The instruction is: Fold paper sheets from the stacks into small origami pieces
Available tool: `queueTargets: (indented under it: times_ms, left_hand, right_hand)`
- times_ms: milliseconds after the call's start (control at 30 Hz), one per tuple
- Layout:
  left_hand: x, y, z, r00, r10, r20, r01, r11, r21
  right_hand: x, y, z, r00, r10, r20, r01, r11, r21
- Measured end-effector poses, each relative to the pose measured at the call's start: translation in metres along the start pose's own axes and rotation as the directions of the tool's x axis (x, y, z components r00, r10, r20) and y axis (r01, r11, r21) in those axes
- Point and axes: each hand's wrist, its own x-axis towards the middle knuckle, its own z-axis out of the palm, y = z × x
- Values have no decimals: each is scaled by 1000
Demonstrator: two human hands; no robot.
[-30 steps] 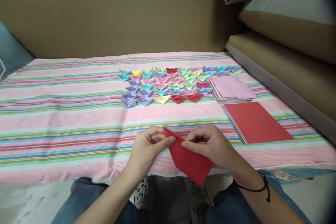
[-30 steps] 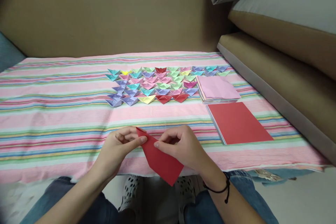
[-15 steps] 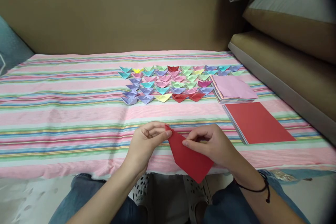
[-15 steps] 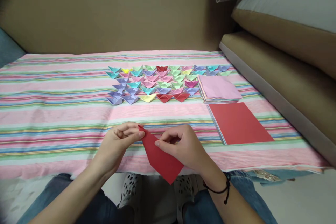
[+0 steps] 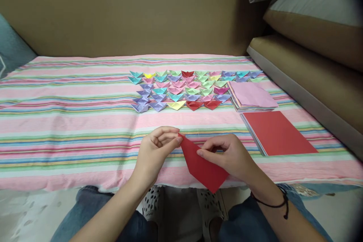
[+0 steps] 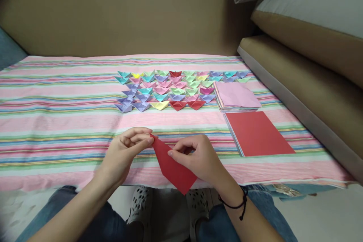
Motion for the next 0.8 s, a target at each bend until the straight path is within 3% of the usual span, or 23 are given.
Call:
queueTargets:
  times_ms: [333,800]
  left_hand:
    - [1,5,-2,997,64,-38,-63,998,18]
    - [1,7,-1,997,73,-26,-75,996,-51]
  right_hand:
    - [-2,-4,3,989,-137,-61,128,983,-132]
    - [-1,-5,0,989,-137,-52,133,988,-82]
